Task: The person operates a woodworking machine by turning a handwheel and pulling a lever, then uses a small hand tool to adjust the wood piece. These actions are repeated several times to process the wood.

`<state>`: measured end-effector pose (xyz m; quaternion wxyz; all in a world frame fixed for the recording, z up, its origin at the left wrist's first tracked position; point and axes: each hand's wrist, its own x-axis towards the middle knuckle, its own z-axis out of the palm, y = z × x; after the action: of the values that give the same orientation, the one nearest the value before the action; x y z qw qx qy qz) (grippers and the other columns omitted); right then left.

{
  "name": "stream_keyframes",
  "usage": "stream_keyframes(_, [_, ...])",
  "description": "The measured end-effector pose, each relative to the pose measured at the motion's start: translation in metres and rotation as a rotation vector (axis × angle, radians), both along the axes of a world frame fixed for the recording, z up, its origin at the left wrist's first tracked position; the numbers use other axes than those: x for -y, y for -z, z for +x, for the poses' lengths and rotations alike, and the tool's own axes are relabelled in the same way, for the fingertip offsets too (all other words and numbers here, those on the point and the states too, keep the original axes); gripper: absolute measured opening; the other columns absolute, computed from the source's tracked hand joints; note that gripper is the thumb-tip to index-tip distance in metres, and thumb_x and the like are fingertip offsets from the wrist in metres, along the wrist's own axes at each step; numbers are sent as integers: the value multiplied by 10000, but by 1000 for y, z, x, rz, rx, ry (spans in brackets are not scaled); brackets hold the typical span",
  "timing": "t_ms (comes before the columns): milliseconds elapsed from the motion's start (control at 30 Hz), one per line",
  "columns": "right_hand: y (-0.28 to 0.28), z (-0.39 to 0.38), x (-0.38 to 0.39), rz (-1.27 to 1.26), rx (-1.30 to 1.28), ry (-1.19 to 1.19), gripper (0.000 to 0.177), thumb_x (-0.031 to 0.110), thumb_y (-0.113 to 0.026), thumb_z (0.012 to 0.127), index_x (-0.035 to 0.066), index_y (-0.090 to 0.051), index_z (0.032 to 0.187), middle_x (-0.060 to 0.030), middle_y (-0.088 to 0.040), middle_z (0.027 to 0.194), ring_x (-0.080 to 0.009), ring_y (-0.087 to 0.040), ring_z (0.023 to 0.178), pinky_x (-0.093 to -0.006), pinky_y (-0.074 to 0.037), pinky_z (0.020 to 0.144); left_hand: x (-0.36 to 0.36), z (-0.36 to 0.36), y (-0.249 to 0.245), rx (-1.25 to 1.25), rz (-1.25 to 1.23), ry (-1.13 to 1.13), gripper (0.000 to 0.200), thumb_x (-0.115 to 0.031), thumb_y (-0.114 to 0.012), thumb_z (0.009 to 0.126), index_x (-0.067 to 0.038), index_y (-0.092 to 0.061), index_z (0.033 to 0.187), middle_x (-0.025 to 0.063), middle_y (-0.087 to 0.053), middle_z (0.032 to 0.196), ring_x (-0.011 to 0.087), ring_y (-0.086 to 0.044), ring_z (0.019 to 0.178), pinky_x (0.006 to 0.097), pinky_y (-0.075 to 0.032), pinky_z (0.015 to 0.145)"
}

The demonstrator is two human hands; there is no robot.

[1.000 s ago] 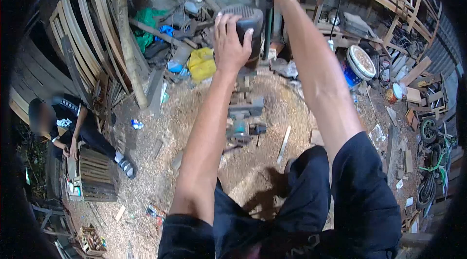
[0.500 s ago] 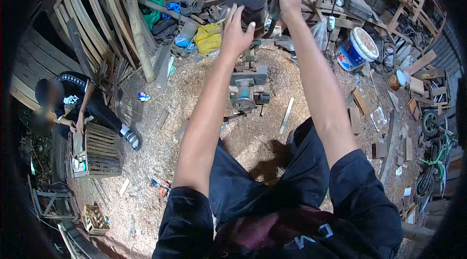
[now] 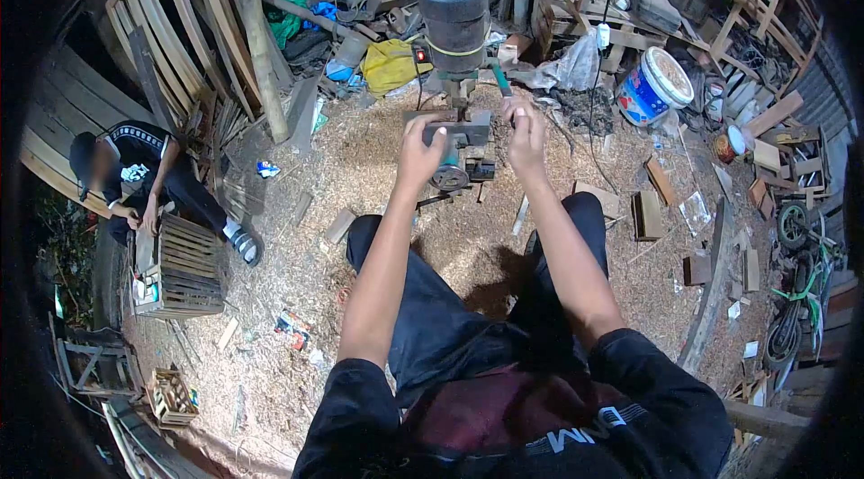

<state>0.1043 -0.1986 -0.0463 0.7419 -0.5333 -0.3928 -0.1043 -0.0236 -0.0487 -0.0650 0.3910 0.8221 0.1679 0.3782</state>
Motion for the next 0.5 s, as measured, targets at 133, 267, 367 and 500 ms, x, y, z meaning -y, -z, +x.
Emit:
stream_keyframes(133, [-16,1,12,-473,-267,-8,335,255,-396,992,-12,-588,924,-98,-603,880,-194,-554,881,-347,-433,835,0,-23,47,-34,-36,-7,269,-116,-627,836,-5,-615,1080,180,-619,1065,332,-578,1048,386,-441,927])
stream_keyframes(267, [-62,51,-15,-1056,-78,195,393,325,-489,932,-33,-641,992,-193,-660,967,-303,-622,962,-405,-483,833,9,-42,93,-44,-78,-19,235,-100,-618,830,4,-621,1041,185,-623,1014,350,-590,981,416,-462,872])
stream_keyframes(367, [-39,49,-40,-1141,177,575,451,370,-561,867,-57,-663,971,-262,-659,951,-352,-643,982,-429,-502,867,4,-50,150,-249,-67,-86,262,-81,-607,795,17,-616,1039,208,-616,1037,375,-582,1013,418,-458,887])
stream_keyframes(500, [-55,44,-38,-1465,146,398,393,291,-644,777,-22,-690,1011,-269,-640,1089,-358,-641,1027,-444,-506,896,26,-52,121,-244,-6,-31,297,-59,-597,765,32,-613,1047,246,-600,1052,392,-568,1046,420,-451,918])
